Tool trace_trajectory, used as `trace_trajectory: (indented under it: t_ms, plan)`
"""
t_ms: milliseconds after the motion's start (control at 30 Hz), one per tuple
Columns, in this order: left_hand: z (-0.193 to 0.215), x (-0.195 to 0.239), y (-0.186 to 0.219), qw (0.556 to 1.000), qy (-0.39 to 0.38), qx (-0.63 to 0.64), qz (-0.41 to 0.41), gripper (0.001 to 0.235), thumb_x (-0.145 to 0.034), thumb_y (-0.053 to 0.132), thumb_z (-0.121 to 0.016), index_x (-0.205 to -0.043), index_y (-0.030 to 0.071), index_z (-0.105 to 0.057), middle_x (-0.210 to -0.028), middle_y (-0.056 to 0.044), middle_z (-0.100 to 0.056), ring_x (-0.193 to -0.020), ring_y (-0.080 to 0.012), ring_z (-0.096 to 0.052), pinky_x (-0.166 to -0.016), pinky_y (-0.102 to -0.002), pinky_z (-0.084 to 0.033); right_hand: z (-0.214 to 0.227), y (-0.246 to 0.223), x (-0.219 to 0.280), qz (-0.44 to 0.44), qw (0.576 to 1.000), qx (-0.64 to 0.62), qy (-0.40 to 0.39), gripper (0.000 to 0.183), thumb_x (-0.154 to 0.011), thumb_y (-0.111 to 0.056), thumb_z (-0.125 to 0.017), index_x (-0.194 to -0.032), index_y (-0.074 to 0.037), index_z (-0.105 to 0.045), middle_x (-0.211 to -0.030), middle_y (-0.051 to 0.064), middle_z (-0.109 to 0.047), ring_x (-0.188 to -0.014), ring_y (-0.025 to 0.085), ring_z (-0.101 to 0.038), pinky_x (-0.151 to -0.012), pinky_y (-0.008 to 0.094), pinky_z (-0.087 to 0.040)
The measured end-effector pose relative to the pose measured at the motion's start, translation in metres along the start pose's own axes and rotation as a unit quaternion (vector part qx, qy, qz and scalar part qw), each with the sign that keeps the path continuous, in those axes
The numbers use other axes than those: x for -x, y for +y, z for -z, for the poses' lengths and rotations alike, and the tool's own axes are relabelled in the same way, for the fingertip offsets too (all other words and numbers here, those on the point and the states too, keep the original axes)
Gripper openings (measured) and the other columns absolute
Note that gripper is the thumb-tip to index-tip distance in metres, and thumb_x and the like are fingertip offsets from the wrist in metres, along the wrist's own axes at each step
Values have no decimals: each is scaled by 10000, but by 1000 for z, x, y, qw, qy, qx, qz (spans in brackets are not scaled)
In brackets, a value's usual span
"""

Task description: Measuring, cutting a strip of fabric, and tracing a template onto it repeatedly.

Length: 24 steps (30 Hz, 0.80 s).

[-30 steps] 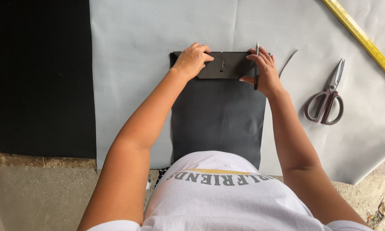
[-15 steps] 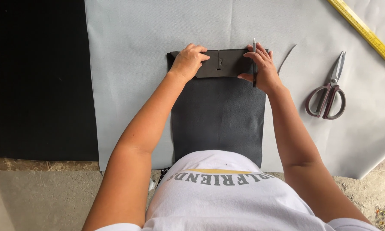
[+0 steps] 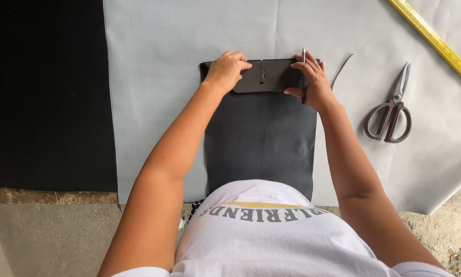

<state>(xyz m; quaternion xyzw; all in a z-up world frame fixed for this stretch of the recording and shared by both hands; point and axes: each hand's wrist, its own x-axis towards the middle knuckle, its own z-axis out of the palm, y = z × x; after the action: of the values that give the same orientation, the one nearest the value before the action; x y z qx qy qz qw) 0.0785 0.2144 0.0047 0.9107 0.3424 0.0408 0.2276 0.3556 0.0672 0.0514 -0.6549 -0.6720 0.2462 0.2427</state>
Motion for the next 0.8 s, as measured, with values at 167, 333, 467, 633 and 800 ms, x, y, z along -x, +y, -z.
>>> trace_trajectory:
  t_ms: [167,333,467,633,800]
  plan:
    - [4,-20,-11,999,-33,2,-31,448,-773,15,-830,-1144,263,-807,-1037,64,-635,-919,-235,-564,-592,-402,-557,11,-29,9,-11,999,-27,39,727,-837,-400,-866,-1433,-132,-548,-1629,212,-379,-1562,380,-144,-1143,774,-54]
    - [12,-36,-27,991,-115,59,-31,431,-692,183,-932,-1089,301,-811,-1042,106,-631,-976,-186,-604,-704,-350,-505,8,-99,27,-23,948,-194,250,233,-1141,-209,-433,-1274,-76,-570,-1056,125,-705,-1020,219,-687,-949,388,-550]
    - [22,-21,-21,992,-96,73,-36,416,-731,192,-912,-1121,296,-808,-1075,111,-658,-1000,-190,-598,-729,-364,-503,-17,-71,34,12,971,-3,237,178,-1052,32,-589,-1186,-78,-630,-1247,148,-696,-1118,289,-593,-977,399,-493]
    - [12,-12,-22,997,-38,44,-51,372,-803,195,-872,-1161,260,-798,-1142,109,-680,-1019,-212,-597,-727,-384,-539,-54,-21,37,17,979,67,191,483,-884,-252,-913,-1240,-91,-630,-1417,156,-622,-1358,419,-524,-1148,497,-428]
    - [8,-13,-23,997,-32,43,-55,366,-786,199,-879,-1139,261,-806,-1144,104,-701,-1030,-203,-604,-735,-378,-538,-58,-15,36,7,976,85,200,411,-900,-242,-898,-1197,-116,-643,-1389,119,-644,-1323,389,-547,-1123,463,-445]
